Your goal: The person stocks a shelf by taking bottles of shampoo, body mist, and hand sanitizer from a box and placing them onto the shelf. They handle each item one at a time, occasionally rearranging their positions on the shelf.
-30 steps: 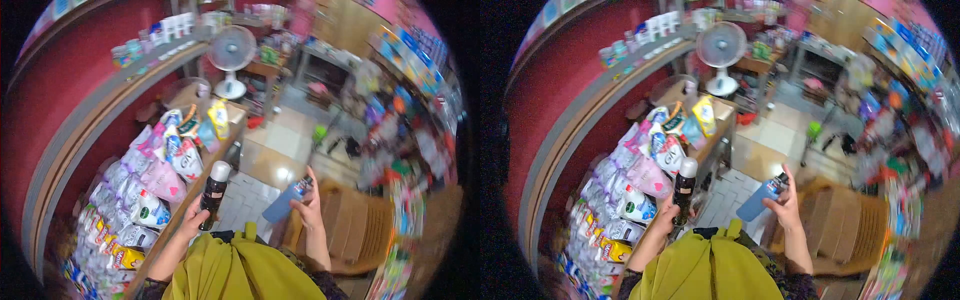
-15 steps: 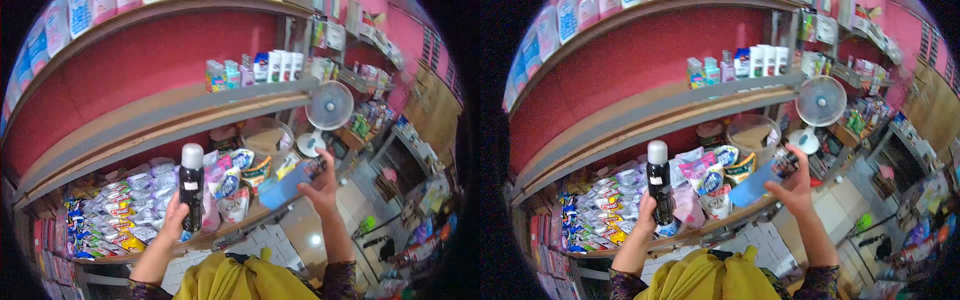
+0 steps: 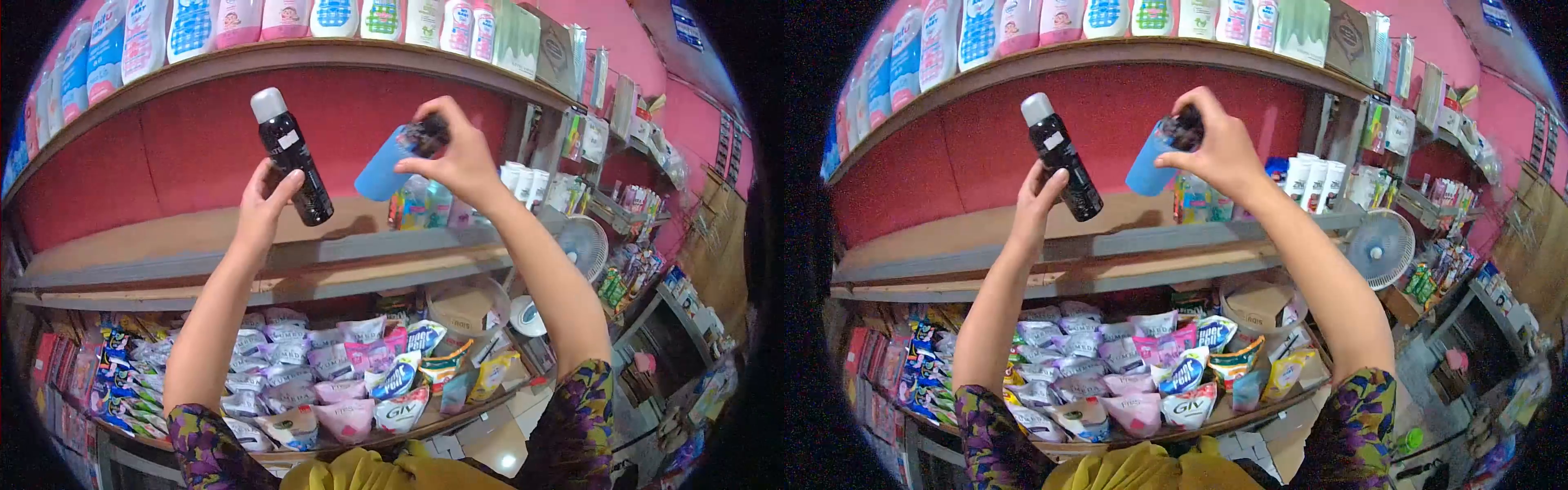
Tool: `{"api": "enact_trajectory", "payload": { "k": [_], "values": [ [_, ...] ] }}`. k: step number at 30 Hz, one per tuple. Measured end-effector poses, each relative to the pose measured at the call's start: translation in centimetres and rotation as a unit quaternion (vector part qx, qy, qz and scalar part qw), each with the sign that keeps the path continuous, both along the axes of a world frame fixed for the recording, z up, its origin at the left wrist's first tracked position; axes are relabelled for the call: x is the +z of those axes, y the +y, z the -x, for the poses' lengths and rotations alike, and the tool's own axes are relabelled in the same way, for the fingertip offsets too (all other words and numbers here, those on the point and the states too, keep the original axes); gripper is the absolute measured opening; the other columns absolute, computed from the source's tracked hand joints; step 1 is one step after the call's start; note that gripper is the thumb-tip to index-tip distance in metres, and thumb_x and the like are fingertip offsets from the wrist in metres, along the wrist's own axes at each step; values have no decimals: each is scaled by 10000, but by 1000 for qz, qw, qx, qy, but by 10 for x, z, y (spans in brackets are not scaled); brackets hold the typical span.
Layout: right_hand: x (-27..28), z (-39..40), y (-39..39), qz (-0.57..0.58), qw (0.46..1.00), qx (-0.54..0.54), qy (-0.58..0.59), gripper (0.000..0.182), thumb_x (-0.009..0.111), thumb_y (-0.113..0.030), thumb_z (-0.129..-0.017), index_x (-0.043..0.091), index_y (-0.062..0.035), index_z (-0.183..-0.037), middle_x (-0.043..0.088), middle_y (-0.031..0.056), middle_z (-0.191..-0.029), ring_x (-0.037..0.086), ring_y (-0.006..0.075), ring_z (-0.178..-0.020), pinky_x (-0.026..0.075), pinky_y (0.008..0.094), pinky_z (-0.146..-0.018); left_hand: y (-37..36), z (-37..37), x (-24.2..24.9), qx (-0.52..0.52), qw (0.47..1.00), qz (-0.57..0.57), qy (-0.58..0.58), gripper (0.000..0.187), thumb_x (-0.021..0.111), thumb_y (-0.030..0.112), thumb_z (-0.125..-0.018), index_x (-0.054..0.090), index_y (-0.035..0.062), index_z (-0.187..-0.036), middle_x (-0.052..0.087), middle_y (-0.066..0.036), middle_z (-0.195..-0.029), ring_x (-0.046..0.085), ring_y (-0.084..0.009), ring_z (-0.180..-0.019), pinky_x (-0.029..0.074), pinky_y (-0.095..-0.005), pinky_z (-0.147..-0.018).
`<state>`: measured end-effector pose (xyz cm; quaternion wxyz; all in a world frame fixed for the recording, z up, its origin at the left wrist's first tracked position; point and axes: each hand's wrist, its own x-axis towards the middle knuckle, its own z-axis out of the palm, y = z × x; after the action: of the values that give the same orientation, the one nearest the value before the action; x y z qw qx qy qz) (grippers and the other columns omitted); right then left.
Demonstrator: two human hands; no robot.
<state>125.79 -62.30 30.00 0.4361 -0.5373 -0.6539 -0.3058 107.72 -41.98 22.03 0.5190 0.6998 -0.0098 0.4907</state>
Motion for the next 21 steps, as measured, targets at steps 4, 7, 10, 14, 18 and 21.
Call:
{"api": "enact_trajectory", "payload": {
  "k": [4, 7, 10, 14, 18, 21],
  "values": [
    [4, -25, 57, 185, 981, -38, -43, 553, 843, -236, -561, 481, -77, -947, 618, 151, -792, 626, 331, -793, 470, 396, -677, 24, -10, -10, 21, 999, 22, 27, 371, 658, 299, -858, 538, 79, -1132, 591, -3, -967, 529, -81, -884, 417, -253, -733],
    [-2, -53, 91, 277, 953, -37, -114, 570, 859, -250, -520, 497, -67, -921, 619, 133, -820, 624, 321, -786, 464, 391, -676, 21, -8, -7, 19, 998, 49, 30, 378, 657, 306, -857, 538, 84, -1139, 594, -4, -965, 532, -76, -885, 416, -242, -728],
    [-9, -73, 111, 340, 927, -45, -152, 564, 863, -261, -505, 512, -71, -903, 627, 129, -827, 627, 311, -780, 464, 379, -670, 18, -13, -7, 30, 997, 48, 55, 383, 658, 314, -856, 537, 82, -1135, 595, -5, -955, 529, -74, -864, 416, -233, -724],
    [-16, -88, 128, 398, 898, -69, -172, 550, 863, -288, -486, 511, -83, -856, 636, 84, -803, 618, 291, -808, 420, 401, -707, 22, -15, -9, 39, 994, 56, 84, 388, 657, 323, -854, 537, 79, -1130, 595, -6, -944, 518, -71, -828, 421, -234, -720],
    [-16, -89, 133, 447, 875, -79, -167, 542, 863, -289, -481, 512, -103, -848, 638, 62, -791, 610, 277, -822, 364, 395, -733, 24, -17, -10, 49, 993, 55, 95, 395, 658, 323, -848, 536, 75, -1130, 595, -3, -939, 513, -71, -816, 423, -244, -717],
    [-18, -93, 137, 441, 878, -84, -164, 532, 863, -291, -478, 519, -115, -844, 642, 43, -794, 612, 259, -830, 334, 394, -752, 19, -17, -9, 47, 991, 53, 110, 425, 666, 323, -839, 527, 76, -1155, 591, -12, -970, 520, -82, -849, 434, -253, -744]
  ]
}}
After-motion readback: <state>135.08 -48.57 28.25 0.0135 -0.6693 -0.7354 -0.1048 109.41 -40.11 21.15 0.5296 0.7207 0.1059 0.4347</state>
